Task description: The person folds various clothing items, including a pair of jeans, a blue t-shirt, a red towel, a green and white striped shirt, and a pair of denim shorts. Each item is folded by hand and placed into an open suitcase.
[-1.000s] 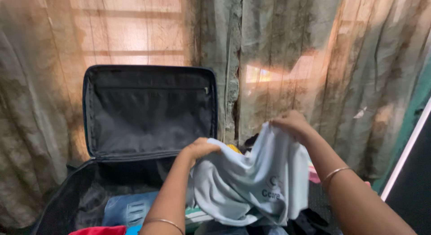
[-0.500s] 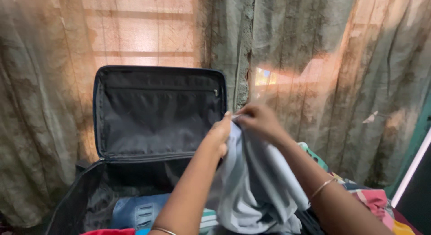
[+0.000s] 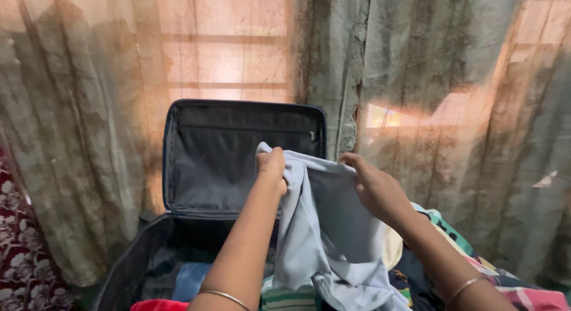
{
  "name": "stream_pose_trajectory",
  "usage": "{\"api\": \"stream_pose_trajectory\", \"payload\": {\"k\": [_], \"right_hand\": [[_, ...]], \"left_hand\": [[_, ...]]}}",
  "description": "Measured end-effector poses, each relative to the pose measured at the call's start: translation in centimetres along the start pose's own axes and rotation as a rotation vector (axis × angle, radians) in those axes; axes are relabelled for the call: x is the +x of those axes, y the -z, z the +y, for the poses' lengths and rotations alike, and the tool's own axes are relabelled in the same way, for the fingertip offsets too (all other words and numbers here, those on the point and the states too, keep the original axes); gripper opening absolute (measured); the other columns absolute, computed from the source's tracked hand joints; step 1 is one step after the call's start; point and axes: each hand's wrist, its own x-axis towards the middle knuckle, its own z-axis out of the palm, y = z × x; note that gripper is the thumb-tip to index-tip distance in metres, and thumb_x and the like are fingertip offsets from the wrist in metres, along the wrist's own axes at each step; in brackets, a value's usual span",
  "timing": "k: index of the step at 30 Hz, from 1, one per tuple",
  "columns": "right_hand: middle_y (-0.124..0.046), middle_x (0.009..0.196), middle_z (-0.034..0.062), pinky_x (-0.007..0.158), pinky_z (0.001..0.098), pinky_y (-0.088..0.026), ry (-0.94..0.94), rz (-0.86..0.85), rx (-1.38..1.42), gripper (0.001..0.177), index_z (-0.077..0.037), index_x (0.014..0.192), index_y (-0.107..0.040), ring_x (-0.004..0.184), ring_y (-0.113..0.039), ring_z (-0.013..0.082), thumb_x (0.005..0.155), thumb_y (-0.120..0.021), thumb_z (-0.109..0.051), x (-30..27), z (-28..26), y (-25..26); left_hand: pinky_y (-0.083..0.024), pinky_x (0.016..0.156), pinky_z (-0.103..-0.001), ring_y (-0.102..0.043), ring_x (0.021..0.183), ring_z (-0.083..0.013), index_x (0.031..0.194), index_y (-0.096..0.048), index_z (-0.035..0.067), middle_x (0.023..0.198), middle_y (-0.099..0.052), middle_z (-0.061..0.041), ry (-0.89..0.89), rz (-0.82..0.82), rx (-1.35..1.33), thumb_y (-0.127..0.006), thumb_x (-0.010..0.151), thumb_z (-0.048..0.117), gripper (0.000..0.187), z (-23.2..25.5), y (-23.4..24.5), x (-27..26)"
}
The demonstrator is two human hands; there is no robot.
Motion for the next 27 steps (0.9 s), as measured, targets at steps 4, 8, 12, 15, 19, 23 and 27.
{"api": "stream_pose_trajectory", "payload": {"k": [4,8,12,15,19,23,27], "right_hand": [[-0.068,0.105,0.0132,0.07,0.0491,-0.056,0.269,0.142,-0.15,0.034,-0.018,0.118,-0.062,0.082,-0.07,0.041,0.086,-0.06,-0.005,-0.7,-0.3,-1.0],[-0.064,0.103,0.0127,0.066,0.0492,-0.056,0.122,0.06,-0.199,0.017,-0.014,0.105,-0.063,0.079,-0.069,0.0401,0.088,-0.063,-0.017,-3.0,-2.1,-3.4],[-0.062,0.107,0.0172,0.078,0.0508,-0.054,-0.081,0.12,-0.035,0.028,-0.009,0.106,-0.063,0.094,-0.066,0.042,0.086,-0.067,-0.027,-2.9,-2.2,-5.0],[-0.062,0.113,0.0215,0.086,0.0521,-0.052,-0.318,0.123,-0.041,0.05,-0.004,0.114,-0.061,0.106,-0.062,0.0434,0.083,-0.073,-0.041,-1.2,-1.4,-5.8],[-0.066,0.12,0.0184,0.092,0.0518,-0.051,-0.595,0.055,-0.138,0.04,-0.006,0.115,-0.068,0.113,-0.063,0.0407,0.088,-0.066,-0.035,-0.1,0.1,-5.5],[-0.068,0.111,0.0187,0.093,0.0497,-0.052,-0.446,0.149,-0.232,0.031,-0.008,0.106,-0.077,0.106,-0.065,0.0402,0.079,-0.065,-0.018,-0.7,2.8,-3.2],[-0.065,0.106,0.0189,0.089,0.0503,-0.051,-0.308,0.293,-0.271,0.031,-0.005,0.104,-0.076,0.098,-0.064,0.0412,0.077,-0.062,-0.009,-0.6,4.9,-0.7]], "left_hand": [[-0.053,0.053,-0.041,-0.062,0.064,-0.0207,0.094,-0.058,-0.003,0.085,-0.061,-0.013,-0.04,-0.006,-0.107,-0.055,0.082,0.004,0.014,0.4,-2.5,-1.9],[-0.057,0.054,-0.036,-0.069,0.066,-0.0179,0.094,-0.059,-0.001,0.09,-0.066,-0.012,-0.097,0.198,-0.11,-0.055,0.083,0.004,0.013,-0.1,-4.4,-4.1],[-0.054,0.049,-0.039,-0.065,0.063,-0.0198,0.093,-0.056,-0.002,0.088,-0.064,-0.012,-0.085,0.165,-0.302,-0.052,0.085,0.002,0.01,-1.2,-5.7,-5.3],[-0.052,0.049,-0.039,-0.063,0.06,-0.0225,0.094,-0.055,-0.003,0.085,-0.062,-0.014,-0.037,0.008,-0.338,-0.056,0.087,0.001,0.009,-3.1,-7.4,-6.1],[-0.055,0.055,-0.041,-0.063,0.067,-0.0234,0.103,-0.054,-0.001,0.089,-0.06,-0.013,0.019,-0.149,-0.365,-0.059,0.089,0.005,0.016,-4.0,-8.1,-7.8],[-0.064,0.069,-0.05,-0.071,0.083,-0.0291,0.111,-0.054,-0.001,0.1,-0.065,-0.016,0.032,-0.044,-0.232,-0.058,0.088,0.012,0.027,0.5,-4.4,-8.4],[-0.063,0.075,-0.052,-0.075,0.094,-0.0318,0.118,-0.061,-0.003,0.111,-0.066,-0.016,-0.014,0.05,-0.142,-0.059,0.086,0.014,0.036,3.7,-1.7,-8.9]]}}
